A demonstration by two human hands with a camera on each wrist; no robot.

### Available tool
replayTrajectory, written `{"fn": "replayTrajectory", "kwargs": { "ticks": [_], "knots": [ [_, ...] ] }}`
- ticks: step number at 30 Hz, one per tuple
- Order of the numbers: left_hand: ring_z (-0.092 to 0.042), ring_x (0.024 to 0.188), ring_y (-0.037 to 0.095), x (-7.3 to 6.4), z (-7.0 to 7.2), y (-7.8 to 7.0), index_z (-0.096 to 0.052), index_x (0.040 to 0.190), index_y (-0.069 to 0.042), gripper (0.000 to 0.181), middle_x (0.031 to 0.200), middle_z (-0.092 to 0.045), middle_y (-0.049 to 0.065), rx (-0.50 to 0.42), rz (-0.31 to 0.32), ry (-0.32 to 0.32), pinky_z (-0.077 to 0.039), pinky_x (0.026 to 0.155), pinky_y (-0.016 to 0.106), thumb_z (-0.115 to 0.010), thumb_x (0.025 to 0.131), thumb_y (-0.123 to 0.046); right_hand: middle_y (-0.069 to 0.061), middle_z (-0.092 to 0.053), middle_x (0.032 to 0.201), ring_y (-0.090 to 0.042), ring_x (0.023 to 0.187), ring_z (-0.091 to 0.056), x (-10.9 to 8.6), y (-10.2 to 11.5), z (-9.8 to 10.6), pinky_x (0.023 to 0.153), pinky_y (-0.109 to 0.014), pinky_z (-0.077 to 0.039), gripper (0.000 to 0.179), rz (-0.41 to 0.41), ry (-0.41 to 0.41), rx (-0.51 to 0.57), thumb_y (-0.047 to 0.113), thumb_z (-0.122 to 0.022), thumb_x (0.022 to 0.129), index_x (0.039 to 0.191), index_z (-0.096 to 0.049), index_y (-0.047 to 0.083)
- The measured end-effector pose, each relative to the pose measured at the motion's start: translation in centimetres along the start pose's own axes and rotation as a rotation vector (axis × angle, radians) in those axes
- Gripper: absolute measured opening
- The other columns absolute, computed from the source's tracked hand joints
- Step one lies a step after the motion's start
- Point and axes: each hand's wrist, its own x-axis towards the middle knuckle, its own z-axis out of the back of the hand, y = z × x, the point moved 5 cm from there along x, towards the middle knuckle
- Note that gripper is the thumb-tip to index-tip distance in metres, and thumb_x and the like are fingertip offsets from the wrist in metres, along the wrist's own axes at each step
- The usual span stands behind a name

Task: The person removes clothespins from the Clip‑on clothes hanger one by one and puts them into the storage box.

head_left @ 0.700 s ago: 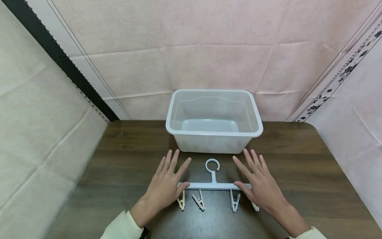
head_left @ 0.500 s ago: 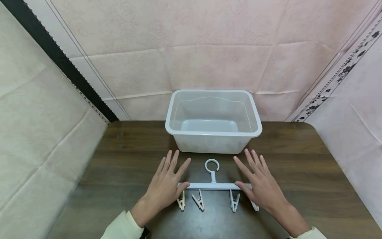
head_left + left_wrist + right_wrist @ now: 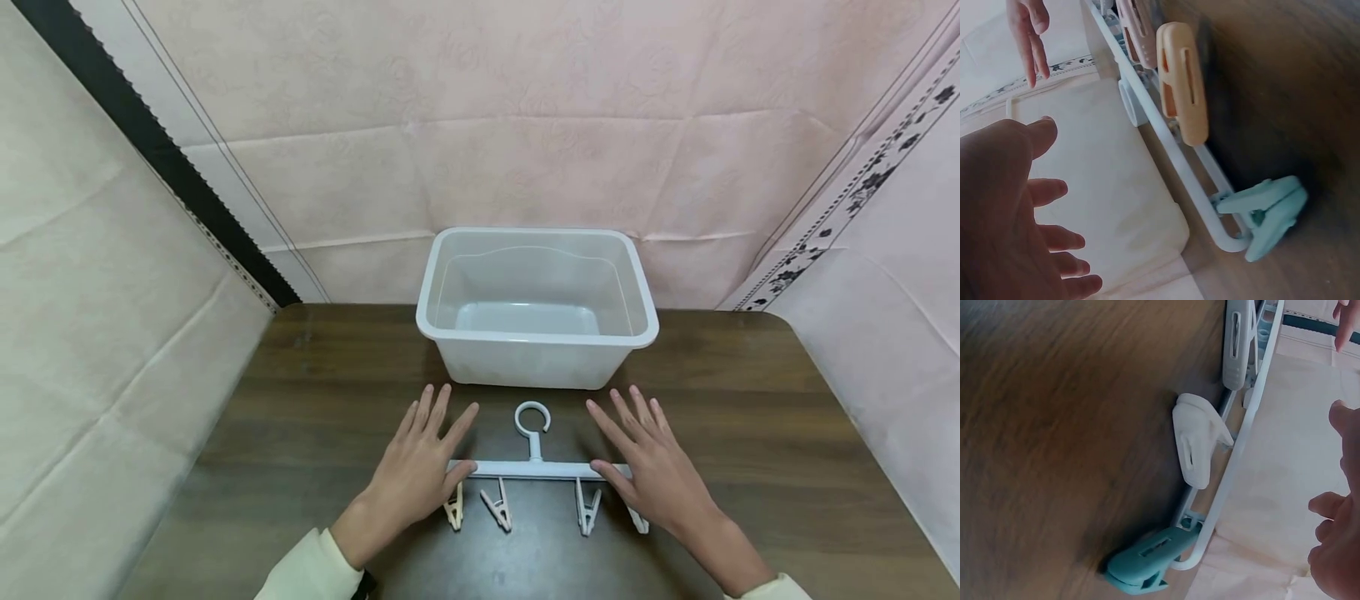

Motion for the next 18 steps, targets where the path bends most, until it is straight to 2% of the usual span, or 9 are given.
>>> {"fn": "replayTrajectory", "kwargs": {
  "ticks": [4, 14, 18],
  "knots": [
    [-0.014, 0.147, 0.044, 0.03, -0.24, 0.23, -0.038, 0.156, -0.016, 0.071, 0.158, -0.022, 0.028, -0.028, 0.011, 0.015, -0.022, 0.114, 0.056, -0.064, 0.097, -0.045, -0.025, -0.042, 0.15, -0.048, 0.143, -0.025, -0.13, -0.05, -0.2, 0.118, -0.052, -0.011, 0.069, 0.012, 0.003, 0.011, 0.053, -0.053, 0.1, 0.157, -0.036, 0.018],
    [-0.017, 0.146, 0.045, 0.25, -0.6, 0.31, -0.038, 0.156, -0.015, 0.069, 0.158, -0.023, 0.028, -0.041, 0.011, 0.035, -0.024, 0.113, 0.057, -0.063, 0.098, -0.044, -0.023, -0.044, 0.149, -0.049, 0.141, -0.029, -0.24, -0.2, -0.54, 0.116, -0.054, -0.015, 0.067, 0.019, 0.003, 0.017, 0.052, -0.052, 0.101, 0.156, -0.039, 0.016],
    [-0.018, 0.145, 0.046, 0.22, -1.05, 0.44, -0.038, 0.156, -0.015, 0.068, 0.157, -0.026, 0.028, -0.064, 0.018, 0.068, -0.024, 0.113, 0.056, -0.061, 0.099, -0.044, -0.024, -0.045, 0.148, -0.049, 0.14, -0.029, -0.44, -0.23, -1.02, 0.117, -0.052, -0.015, 0.068, 0.014, 0.033, 0.022, 0.047, -0.06, 0.099, 0.155, -0.04, 0.016]
  ]
}}
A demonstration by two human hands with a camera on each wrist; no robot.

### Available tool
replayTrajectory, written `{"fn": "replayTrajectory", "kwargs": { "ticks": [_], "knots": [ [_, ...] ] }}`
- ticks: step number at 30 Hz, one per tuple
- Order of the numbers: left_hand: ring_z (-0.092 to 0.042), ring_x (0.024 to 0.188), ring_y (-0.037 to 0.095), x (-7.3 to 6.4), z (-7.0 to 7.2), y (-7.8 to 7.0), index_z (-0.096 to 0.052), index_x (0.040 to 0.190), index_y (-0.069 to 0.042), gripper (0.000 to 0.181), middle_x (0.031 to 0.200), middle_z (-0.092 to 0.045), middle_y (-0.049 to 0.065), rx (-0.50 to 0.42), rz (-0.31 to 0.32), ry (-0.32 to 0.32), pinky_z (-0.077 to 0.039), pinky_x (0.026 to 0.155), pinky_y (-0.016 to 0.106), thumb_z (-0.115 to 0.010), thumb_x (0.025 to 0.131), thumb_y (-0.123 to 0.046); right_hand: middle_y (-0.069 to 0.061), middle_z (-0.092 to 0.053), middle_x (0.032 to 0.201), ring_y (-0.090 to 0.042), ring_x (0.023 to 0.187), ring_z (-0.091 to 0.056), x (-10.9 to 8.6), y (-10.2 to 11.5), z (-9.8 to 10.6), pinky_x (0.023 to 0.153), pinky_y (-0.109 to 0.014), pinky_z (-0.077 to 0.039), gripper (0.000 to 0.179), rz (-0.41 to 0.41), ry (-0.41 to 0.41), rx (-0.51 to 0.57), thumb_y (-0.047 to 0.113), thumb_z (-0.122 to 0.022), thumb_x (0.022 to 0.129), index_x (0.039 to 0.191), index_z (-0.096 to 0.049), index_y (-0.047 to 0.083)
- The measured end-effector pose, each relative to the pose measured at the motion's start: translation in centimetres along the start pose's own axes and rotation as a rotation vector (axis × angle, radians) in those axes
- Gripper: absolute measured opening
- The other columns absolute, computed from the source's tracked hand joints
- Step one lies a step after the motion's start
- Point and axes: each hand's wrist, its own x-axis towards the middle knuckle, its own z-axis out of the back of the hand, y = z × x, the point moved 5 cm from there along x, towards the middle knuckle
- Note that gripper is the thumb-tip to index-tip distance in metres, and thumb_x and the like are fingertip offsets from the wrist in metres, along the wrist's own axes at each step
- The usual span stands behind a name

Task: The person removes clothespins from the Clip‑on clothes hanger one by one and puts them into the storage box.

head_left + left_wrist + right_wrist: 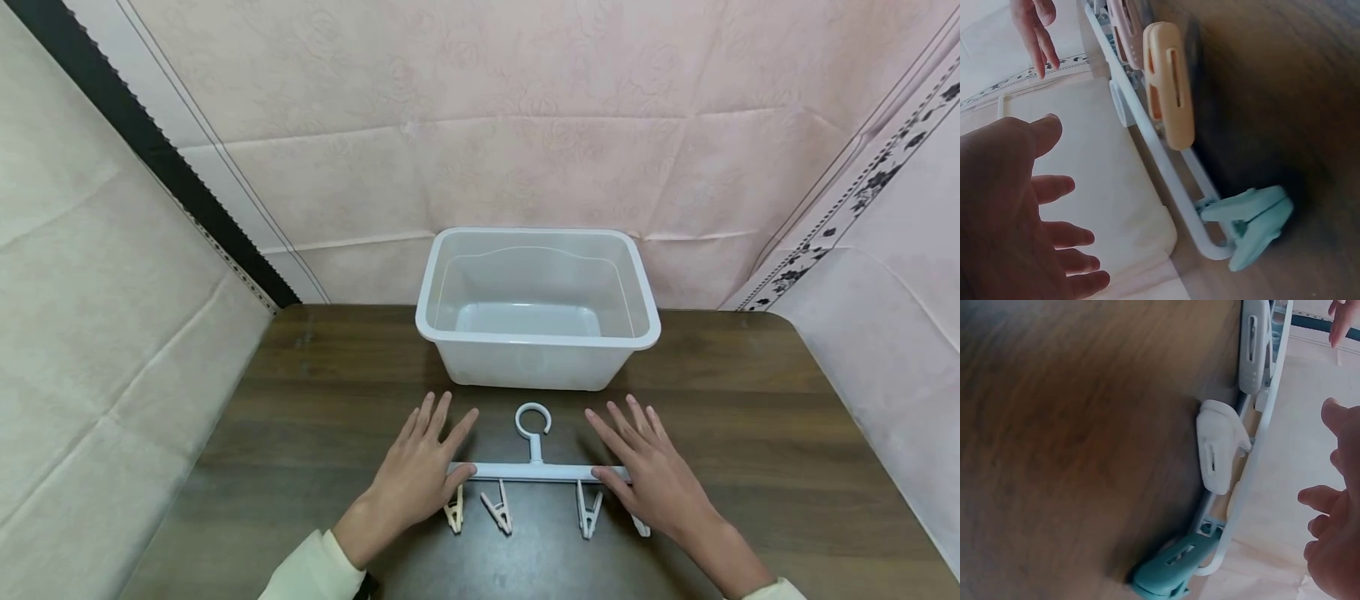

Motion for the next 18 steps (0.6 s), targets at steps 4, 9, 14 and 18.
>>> {"fn": "replayTrajectory", "kwargs": {
  "ticks": [4, 9, 14, 18],
  "knots": [
    [-0.019, 0.145, 0.047, 0.1, -0.7, 0.3, -0.039, 0.155, -0.014, 0.067, 0.156, -0.027, 0.029, -0.024, 0.009, 0.027, -0.024, 0.113, 0.057, -0.06, 0.099, -0.044, -0.024, -0.045, 0.148, -0.048, 0.142, -0.028, -0.2, -0.1, -0.5, 0.118, -0.051, -0.012, 0.073, -0.016, 0.033, 0.004, 0.039, -0.071, 0.093, 0.155, -0.039, 0.016],
    [-0.021, 0.144, 0.048, 0.1, -1.4, 0.6, -0.04, 0.155, -0.014, 0.066, 0.156, -0.028, 0.029, -0.027, 0.015, 0.036, -0.025, 0.113, 0.057, -0.061, 0.099, -0.044, -0.024, -0.046, 0.147, -0.049, 0.141, -0.029, -0.4, -0.2, -0.9, 0.117, -0.052, -0.014, 0.078, -0.024, 0.046, 0.01, 0.033, -0.076, 0.089, 0.155, -0.04, 0.016],
    [-0.024, 0.142, 0.05, 0.0, -2.0, 0.6, -0.04, 0.154, -0.015, 0.066, 0.154, -0.029, 0.03, -0.011, 0.004, 0.038, -0.025, 0.113, 0.057, -0.061, 0.099, -0.044, -0.025, -0.047, 0.145, -0.05, 0.139, -0.032, -0.6, -0.4, -1.5, 0.116, -0.054, -0.017, 0.076, -0.026, 0.076, 0.042, 0.033, -0.077, 0.088, 0.154, -0.042, 0.016],
    [-0.025, 0.142, 0.051, -0.1, -2.5, 0.6, -0.041, 0.154, -0.014, 0.065, 0.154, -0.029, 0.031, -0.018, 0.0, 0.038, -0.025, 0.112, 0.058, -0.062, 0.099, -0.042, -0.025, -0.046, 0.146, -0.049, 0.14, -0.032, -0.8, -0.8, -2.2, 0.117, -0.053, -0.016, 0.076, -0.048, 0.121, 0.076, 0.033, -0.076, 0.09, 0.155, -0.041, 0.017]
  ]
}}
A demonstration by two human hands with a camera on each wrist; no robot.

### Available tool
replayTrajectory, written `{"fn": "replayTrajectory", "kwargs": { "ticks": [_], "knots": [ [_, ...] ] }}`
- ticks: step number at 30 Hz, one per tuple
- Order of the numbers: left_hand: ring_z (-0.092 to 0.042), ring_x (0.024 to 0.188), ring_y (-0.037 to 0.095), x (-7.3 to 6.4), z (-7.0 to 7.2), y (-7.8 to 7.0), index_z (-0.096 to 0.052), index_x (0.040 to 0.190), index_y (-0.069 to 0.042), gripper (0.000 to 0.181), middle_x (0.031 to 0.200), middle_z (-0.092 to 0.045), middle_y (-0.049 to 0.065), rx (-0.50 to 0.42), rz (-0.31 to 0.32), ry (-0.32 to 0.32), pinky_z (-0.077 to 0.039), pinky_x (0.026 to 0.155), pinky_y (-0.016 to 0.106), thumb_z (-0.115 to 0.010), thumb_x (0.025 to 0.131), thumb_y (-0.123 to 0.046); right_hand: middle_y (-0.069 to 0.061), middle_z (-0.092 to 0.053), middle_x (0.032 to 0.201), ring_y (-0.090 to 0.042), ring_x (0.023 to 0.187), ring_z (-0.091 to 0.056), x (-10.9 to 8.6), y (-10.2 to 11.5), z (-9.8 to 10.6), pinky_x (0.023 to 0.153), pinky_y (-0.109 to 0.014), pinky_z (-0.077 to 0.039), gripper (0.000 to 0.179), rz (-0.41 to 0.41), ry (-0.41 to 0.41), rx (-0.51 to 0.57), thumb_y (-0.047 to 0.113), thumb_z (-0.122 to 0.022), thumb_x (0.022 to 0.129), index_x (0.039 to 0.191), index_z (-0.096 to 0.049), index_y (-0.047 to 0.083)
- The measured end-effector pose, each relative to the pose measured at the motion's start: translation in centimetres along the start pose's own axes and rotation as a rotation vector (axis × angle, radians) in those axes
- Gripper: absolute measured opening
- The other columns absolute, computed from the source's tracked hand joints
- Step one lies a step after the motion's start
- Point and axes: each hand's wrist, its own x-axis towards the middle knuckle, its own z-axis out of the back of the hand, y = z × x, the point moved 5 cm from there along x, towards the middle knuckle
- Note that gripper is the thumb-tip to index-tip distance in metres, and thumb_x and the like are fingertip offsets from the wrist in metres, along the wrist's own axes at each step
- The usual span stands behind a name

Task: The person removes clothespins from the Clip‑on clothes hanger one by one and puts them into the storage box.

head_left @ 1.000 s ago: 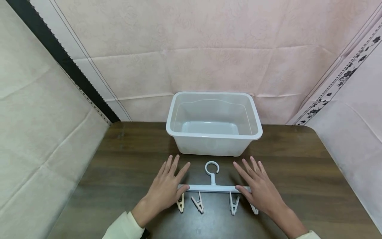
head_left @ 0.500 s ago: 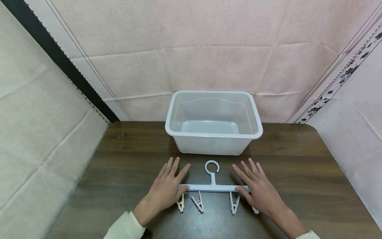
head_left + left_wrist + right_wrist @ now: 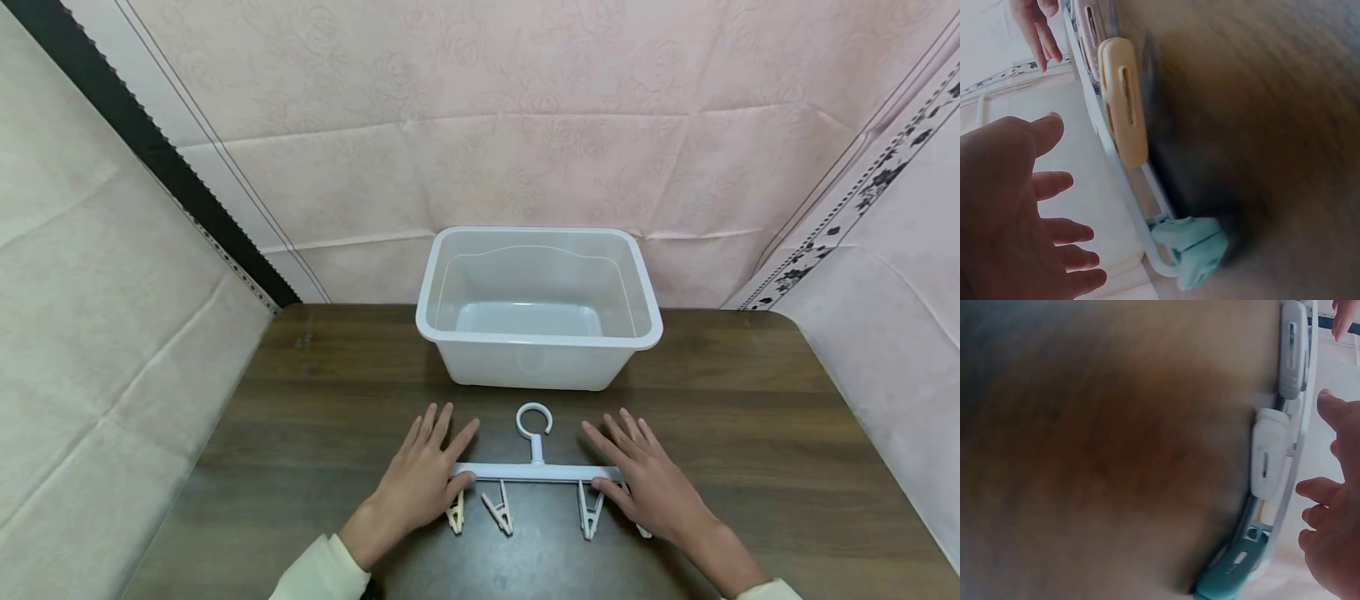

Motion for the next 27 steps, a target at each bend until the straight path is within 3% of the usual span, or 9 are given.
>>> {"fn": "replayTrajectory", "kwargs": {
  "ticks": [8, 18, 27],
  "knots": [
    [-0.027, 0.14, 0.053, 0.1, -0.9, 0.3, -0.053, 0.147, -0.018, 0.053, 0.153, -0.03, 0.033, -0.027, -0.013, 0.008, -0.027, 0.11, 0.062, -0.065, 0.098, -0.037, -0.027, -0.044, 0.147, -0.05, 0.141, -0.028, -0.1, -0.6, -0.9, 0.115, -0.055, -0.017, 0.069, -0.032, 0.046, 0.042, 0.032, -0.077, 0.089, 0.151, -0.048, 0.017],
    [-0.019, 0.142, 0.053, 0.0, -1.8, 1.1, -0.065, 0.136, -0.018, 0.04, 0.156, -0.024, 0.032, -0.211, 0.003, 0.082, -0.024, 0.111, 0.063, -0.068, 0.097, -0.03, -0.029, -0.04, 0.149, -0.053, 0.142, -0.022, 0.1, -1.2, -1.3, 0.117, -0.054, -0.012, 0.052, -0.035, 0.072, 0.141, 0.033, -0.075, 0.09, 0.137, -0.064, 0.015],
    [-0.023, 0.139, 0.056, 0.3, -2.1, 1.3, -0.073, 0.124, -0.014, 0.035, 0.151, -0.031, 0.036, -0.25, 0.0, 0.009, -0.024, 0.11, 0.063, -0.074, 0.092, -0.028, -0.027, -0.04, 0.15, -0.053, 0.141, -0.023, 0.0, -1.5, -1.4, 0.118, -0.047, -0.011, 0.044, -0.023, 0.049, 0.214, 0.025, -0.08, 0.085, 0.127, -0.072, 0.016]
  ]
}}
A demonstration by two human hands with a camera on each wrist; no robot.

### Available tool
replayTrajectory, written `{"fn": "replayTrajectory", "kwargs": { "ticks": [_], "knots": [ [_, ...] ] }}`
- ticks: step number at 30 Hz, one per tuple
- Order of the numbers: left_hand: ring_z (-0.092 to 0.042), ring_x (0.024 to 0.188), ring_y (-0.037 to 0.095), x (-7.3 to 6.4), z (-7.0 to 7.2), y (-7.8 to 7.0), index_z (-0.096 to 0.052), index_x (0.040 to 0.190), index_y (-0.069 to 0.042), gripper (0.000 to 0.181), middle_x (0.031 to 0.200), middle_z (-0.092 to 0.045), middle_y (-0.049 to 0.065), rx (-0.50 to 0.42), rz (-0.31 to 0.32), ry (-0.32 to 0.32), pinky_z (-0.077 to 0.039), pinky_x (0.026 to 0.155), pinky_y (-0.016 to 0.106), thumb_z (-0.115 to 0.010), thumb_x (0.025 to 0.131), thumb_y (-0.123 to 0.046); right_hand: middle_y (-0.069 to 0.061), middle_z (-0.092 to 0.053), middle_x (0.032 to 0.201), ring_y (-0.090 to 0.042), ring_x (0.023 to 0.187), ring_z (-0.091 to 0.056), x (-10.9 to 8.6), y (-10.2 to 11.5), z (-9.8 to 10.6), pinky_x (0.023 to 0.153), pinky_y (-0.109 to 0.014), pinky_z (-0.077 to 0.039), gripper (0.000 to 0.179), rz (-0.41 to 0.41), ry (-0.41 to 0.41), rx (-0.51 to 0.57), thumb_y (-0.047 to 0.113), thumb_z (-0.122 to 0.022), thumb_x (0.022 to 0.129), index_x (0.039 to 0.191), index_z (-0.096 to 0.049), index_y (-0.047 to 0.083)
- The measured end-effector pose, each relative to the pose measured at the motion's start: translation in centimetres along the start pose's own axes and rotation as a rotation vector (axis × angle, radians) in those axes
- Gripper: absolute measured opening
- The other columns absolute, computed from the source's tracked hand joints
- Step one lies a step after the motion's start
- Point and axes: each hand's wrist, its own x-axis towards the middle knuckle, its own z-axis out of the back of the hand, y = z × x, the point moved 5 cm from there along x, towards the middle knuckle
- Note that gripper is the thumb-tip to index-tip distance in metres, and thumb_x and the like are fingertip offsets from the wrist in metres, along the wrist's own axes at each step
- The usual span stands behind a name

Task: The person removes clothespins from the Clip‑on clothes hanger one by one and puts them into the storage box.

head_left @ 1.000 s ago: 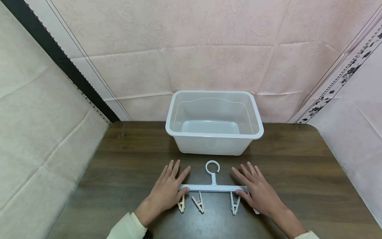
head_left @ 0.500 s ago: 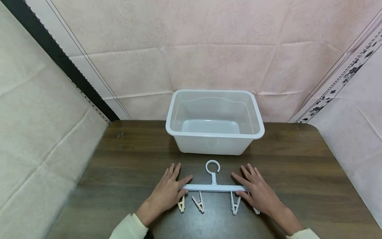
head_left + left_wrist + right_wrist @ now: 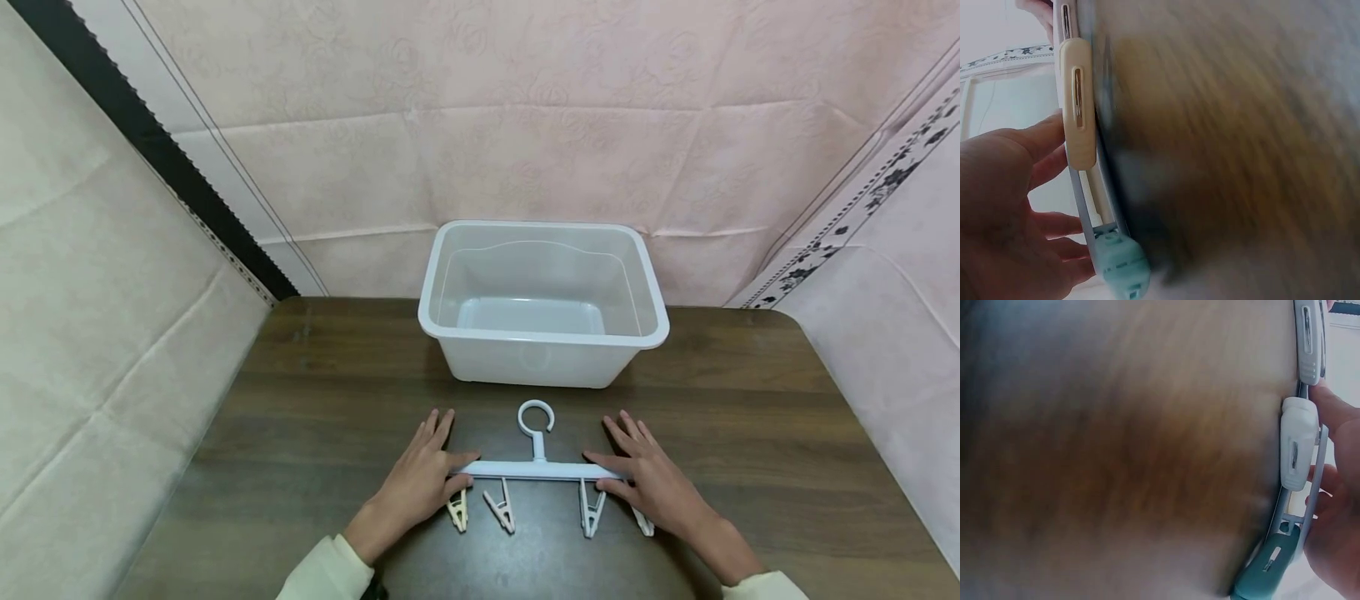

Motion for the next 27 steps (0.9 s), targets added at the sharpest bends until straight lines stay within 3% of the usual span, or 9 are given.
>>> {"fn": "replayTrajectory", "kwargs": {
  "ticks": [5, 9, 14, 22, 25, 27],
  "knots": [
    [-0.028, 0.138, 0.055, 0.3, 0.2, -0.2, -0.078, 0.115, -0.013, 0.027, 0.147, -0.038, 0.035, 0.023, 0.008, -0.021, -0.029, 0.109, 0.062, -0.076, 0.091, -0.025, -0.026, -0.041, 0.15, -0.052, 0.141, -0.023, 0.1, 0.1, 0.1, 0.107, -0.064, -0.028, 0.039, -0.042, 0.002, 0.025, 0.022, -0.082, 0.083, 0.121, -0.075, 0.015],
    [-0.032, 0.137, 0.054, 0.5, 0.4, -0.5, -0.079, 0.111, -0.012, 0.024, 0.144, -0.042, 0.034, 0.063, 0.008, -0.015, -0.03, 0.109, 0.06, -0.075, 0.091, -0.024, -0.024, -0.041, 0.15, -0.051, 0.142, -0.021, 0.2, 0.2, 0.0, 0.103, -0.068, -0.03, 0.034, -0.101, 0.036, 0.053, 0.021, -0.081, 0.084, 0.117, -0.077, 0.011],
    [-0.032, 0.137, 0.054, 0.5, 0.4, -0.6, -0.079, 0.11, -0.009, 0.024, 0.144, -0.044, 0.033, 0.073, 0.008, 0.004, -0.03, 0.109, 0.059, -0.075, 0.091, -0.023, -0.022, -0.039, 0.152, -0.047, 0.146, -0.016, 0.2, 0.2, -0.3, 0.108, -0.065, -0.024, 0.033, -0.152, 0.087, 0.091, 0.017, -0.082, 0.084, 0.114, -0.077, 0.006],
    [-0.032, 0.138, 0.052, 0.2, 0.5, -0.7, -0.079, 0.107, -0.007, 0.023, 0.143, -0.046, 0.031, 0.076, -0.008, 0.012, -0.029, 0.11, 0.057, -0.075, 0.091, -0.023, -0.019, -0.04, 0.153, -0.045, 0.146, -0.015, 0.1, 0.6, -0.2, 0.109, -0.064, -0.021, 0.033, -0.139, 0.097, 0.117, 0.016, -0.082, 0.083, 0.113, -0.076, 0.005],
    [-0.032, 0.138, 0.051, 0.0, 0.5, -0.7, -0.079, 0.108, -0.007, 0.023, 0.143, -0.046, 0.031, 0.079, -0.021, 0.014, -0.029, 0.11, 0.057, -0.075, 0.091, -0.022, -0.018, -0.042, 0.152, -0.045, 0.146, -0.019, 0.0, 0.8, 0.1, 0.116, -0.053, -0.018, 0.033, -0.111, 0.076, 0.097, 0.018, -0.081, 0.083, 0.114, -0.076, 0.006],
    [-0.033, 0.137, 0.051, -0.1, 0.6, -0.8, -0.079, 0.109, -0.008, 0.023, 0.143, -0.046, 0.031, 0.08, -0.03, 0.015, -0.029, 0.11, 0.058, -0.075, 0.091, -0.022, -0.017, -0.047, 0.148, -0.043, 0.144, -0.026, -0.1, 1.1, 0.4, 0.118, -0.042, -0.015, 0.033, -0.048, 0.039, 0.05, 0.019, -0.082, 0.083, 0.113, -0.077, 0.006]
  ]
}}
